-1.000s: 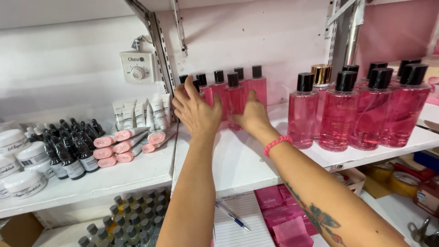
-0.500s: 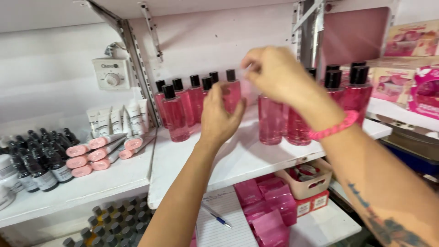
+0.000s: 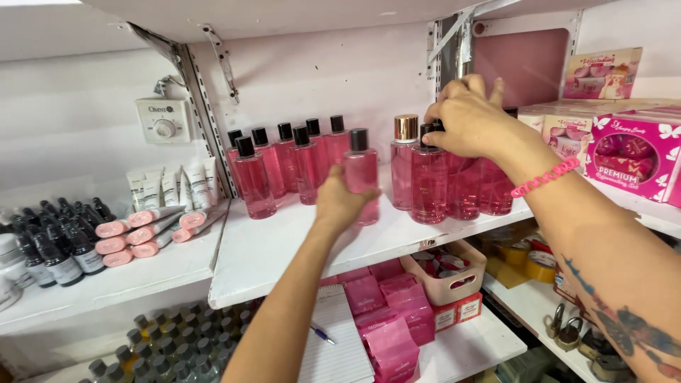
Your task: The person arranges multiple pink liquid bottles on a white shelf, aligning them in rows and adjusting their positions by hand. The person also briefly handles a notepad and pen on the shelf below before continuing to organize the bottles.
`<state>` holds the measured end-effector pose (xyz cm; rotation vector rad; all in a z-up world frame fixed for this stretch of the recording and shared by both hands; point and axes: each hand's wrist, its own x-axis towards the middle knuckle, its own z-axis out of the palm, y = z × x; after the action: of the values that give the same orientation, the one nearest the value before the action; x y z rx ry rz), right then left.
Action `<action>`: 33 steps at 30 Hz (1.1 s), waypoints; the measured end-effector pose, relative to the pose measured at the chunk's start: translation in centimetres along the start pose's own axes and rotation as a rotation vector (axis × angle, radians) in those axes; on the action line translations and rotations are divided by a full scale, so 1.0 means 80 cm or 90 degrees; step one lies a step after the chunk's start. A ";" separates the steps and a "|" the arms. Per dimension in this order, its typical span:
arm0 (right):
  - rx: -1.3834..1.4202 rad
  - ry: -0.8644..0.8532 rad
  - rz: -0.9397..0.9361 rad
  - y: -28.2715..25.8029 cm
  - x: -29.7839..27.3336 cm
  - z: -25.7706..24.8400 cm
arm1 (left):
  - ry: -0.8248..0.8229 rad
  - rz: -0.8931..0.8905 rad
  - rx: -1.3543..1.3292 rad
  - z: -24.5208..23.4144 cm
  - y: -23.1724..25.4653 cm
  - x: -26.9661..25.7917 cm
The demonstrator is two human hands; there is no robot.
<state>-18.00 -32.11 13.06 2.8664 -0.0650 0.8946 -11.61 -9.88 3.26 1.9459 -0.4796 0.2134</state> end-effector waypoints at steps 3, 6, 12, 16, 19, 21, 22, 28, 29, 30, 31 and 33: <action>0.022 -0.024 0.011 -0.002 -0.003 -0.003 | 0.088 0.059 0.114 -0.036 -0.054 0.029; 0.007 -0.019 -0.010 0.007 0.006 0.010 | 0.151 -0.016 0.168 -0.084 -0.056 0.008; 0.019 -0.048 0.010 -0.001 0.002 0.004 | 0.289 0.018 0.244 -0.133 -0.113 0.001; 0.020 -0.044 0.012 -0.006 -0.003 0.002 | 0.406 -0.016 0.251 -0.095 -0.050 -0.058; 0.003 -0.039 0.008 -0.007 -0.002 0.007 | 0.529 0.256 0.339 -0.032 -0.030 -0.070; 0.024 -0.010 0.009 -0.009 -0.002 0.010 | 0.353 0.347 0.261 0.023 -0.026 -0.066; 0.023 -0.011 0.008 -0.008 -0.003 0.012 | 0.354 0.344 0.261 0.046 -0.011 -0.069; 0.078 0.063 -0.004 -0.023 -0.037 -0.004 | 0.196 0.174 0.132 0.130 0.057 -0.073; 0.081 0.095 -0.026 -0.026 -0.043 -0.009 | 0.209 0.161 0.109 0.138 0.055 -0.066; 0.086 0.127 -0.049 -0.030 -0.049 -0.013 | 0.222 0.146 0.087 0.144 0.053 -0.059; 0.085 0.127 -0.047 -0.029 -0.050 -0.015 | 0.221 0.147 0.087 0.142 0.051 -0.057; 0.061 0.165 -0.086 -0.030 -0.054 -0.016 | 0.246 0.143 0.027 0.134 0.045 -0.054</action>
<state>-22.06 -29.55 11.33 2.7704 0.2018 1.2611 -17.81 -19.84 0.29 1.8310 -0.4372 0.7334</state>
